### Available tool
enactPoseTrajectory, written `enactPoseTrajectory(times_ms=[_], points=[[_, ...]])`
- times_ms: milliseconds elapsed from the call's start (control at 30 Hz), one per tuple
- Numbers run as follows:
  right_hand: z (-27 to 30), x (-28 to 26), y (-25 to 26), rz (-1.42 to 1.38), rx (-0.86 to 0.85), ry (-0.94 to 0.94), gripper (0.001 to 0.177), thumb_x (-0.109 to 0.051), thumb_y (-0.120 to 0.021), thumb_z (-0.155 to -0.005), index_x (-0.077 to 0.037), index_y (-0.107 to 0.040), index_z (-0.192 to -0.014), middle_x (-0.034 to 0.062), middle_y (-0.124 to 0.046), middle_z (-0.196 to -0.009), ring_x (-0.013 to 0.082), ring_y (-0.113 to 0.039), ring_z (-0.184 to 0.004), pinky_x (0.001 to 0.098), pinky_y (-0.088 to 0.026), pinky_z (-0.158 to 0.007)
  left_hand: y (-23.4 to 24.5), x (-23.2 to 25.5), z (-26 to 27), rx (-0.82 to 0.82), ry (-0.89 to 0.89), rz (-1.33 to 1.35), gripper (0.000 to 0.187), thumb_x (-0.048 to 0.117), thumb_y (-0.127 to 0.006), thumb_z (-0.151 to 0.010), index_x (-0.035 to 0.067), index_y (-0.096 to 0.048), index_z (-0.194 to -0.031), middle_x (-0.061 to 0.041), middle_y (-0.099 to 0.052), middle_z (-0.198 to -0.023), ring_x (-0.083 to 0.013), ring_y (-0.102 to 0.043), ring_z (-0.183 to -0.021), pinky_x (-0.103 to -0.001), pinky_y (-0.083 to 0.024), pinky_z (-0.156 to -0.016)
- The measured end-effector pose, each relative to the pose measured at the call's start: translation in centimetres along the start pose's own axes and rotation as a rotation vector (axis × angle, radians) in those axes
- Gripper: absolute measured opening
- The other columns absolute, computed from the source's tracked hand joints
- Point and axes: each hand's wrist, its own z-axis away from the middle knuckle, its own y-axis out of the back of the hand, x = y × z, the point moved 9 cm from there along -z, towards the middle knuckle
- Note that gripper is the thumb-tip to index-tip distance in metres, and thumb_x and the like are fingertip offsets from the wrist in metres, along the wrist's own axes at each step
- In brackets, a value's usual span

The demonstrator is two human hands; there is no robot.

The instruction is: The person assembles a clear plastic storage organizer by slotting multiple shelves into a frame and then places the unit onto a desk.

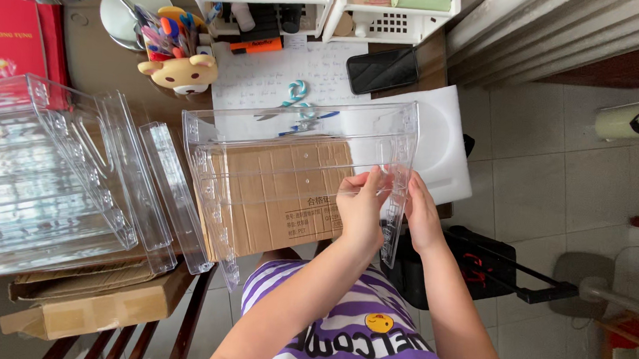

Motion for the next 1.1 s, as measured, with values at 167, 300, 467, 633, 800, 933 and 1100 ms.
enactPoseTrajectory(times_ms=[167,300,467,633,800,933,1100], points=[[0.0,-0.8,-0.2,0.059,-0.057,-0.011,0.047,-0.032,-0.033,-0.112,-0.001,-0.05,-0.143,0.0098,-0.059,-0.141,0.0193,-0.054,-0.134,0.0375,-0.04,-0.115,-0.3,1.2,0.9,0.055,-0.002,-0.027,0.024,0.012,-0.07,-0.093,0.0,-0.05,-0.098,-0.017,-0.071,-0.1,-0.0242,-0.075,-0.091,-0.039,-0.064,-0.081],[0.0,-0.9,0.1,0.102,-0.1,-0.017,0.049,-0.035,-0.034,-0.112,-0.002,-0.049,-0.145,0.0093,-0.059,-0.141,0.0194,-0.055,-0.131,0.0383,-0.042,-0.113,-0.3,1.2,1.0,0.059,-0.016,-0.032,0.023,0.01,-0.071,-0.094,-0.003,-0.052,-0.097,-0.021,-0.071,-0.097,-0.0264,-0.075,-0.088,-0.039,-0.065,-0.083],[-0.4,-0.5,0.7,0.181,-0.183,0.006,0.054,-0.04,-0.038,-0.112,-0.001,-0.046,-0.148,0.0101,-0.058,-0.143,0.0185,-0.053,-0.135,0.038,-0.039,-0.117,-0.2,0.9,1.0,0.039,-0.019,-0.002,0.021,0.01,-0.07,-0.094,-0.002,-0.053,-0.097,-0.021,-0.072,-0.096,-0.0257,-0.074,-0.087,-0.038,-0.065,-0.082],[-0.3,-0.6,0.7,0.268,-0.276,0.062,0.06,-0.039,-0.044,-0.11,0.0,-0.038,-0.154,0.0107,-0.053,-0.15,0.0191,-0.048,-0.141,0.037,-0.036,-0.119,-0.2,0.9,0.9,0.05,-0.013,-0.023,0.021,0.011,-0.069,-0.094,-0.002,-0.053,-0.098,-0.02,-0.073,-0.093,-0.0264,-0.073,-0.084,-0.038,-0.064,-0.079],[-0.1,-1.2,0.1,0.286,-0.353,0.083,0.063,-0.033,-0.057,-0.107,0.001,-0.036,-0.156,0.0125,-0.054,-0.148,0.0214,-0.05,-0.136,0.0382,-0.041,-0.114,-0.4,1.3,1.1,0.063,-0.019,-0.063,0.023,0.012,-0.07,-0.094,-0.002,-0.053,-0.099,-0.019,-0.072,-0.094,-0.0251,-0.074,-0.086,-0.038,-0.064,-0.079],[-0.2,-1.6,-0.5,0.272,-0.35,0.082,0.058,-0.024,-0.058,-0.105,-0.001,-0.038,-0.154,0.0117,-0.054,-0.148,0.0203,-0.05,-0.138,0.0363,-0.04,-0.115,-0.3,1.5,1.3,0.103,-0.031,-0.076,0.023,0.013,-0.069,-0.094,-0.001,-0.052,-0.099,-0.019,-0.071,-0.094,-0.024,-0.074,-0.086,-0.038,-0.065,-0.077],[-1.3,-1.7,-0.1,0.158,-0.033,0.021,0.024,-0.005,-0.059,-0.1,-0.001,-0.055,-0.123,0.0092,-0.067,-0.121,0.0167,-0.062,-0.117,0.0318,-0.048,-0.103,-0.1,1.3,1.3,0.167,-0.071,-0.093,0.023,0.013,-0.071,-0.093,0.0,-0.053,-0.1,-0.013,-0.07,-0.094,-0.0202,-0.074,-0.087,-0.036,-0.065,-0.076]])
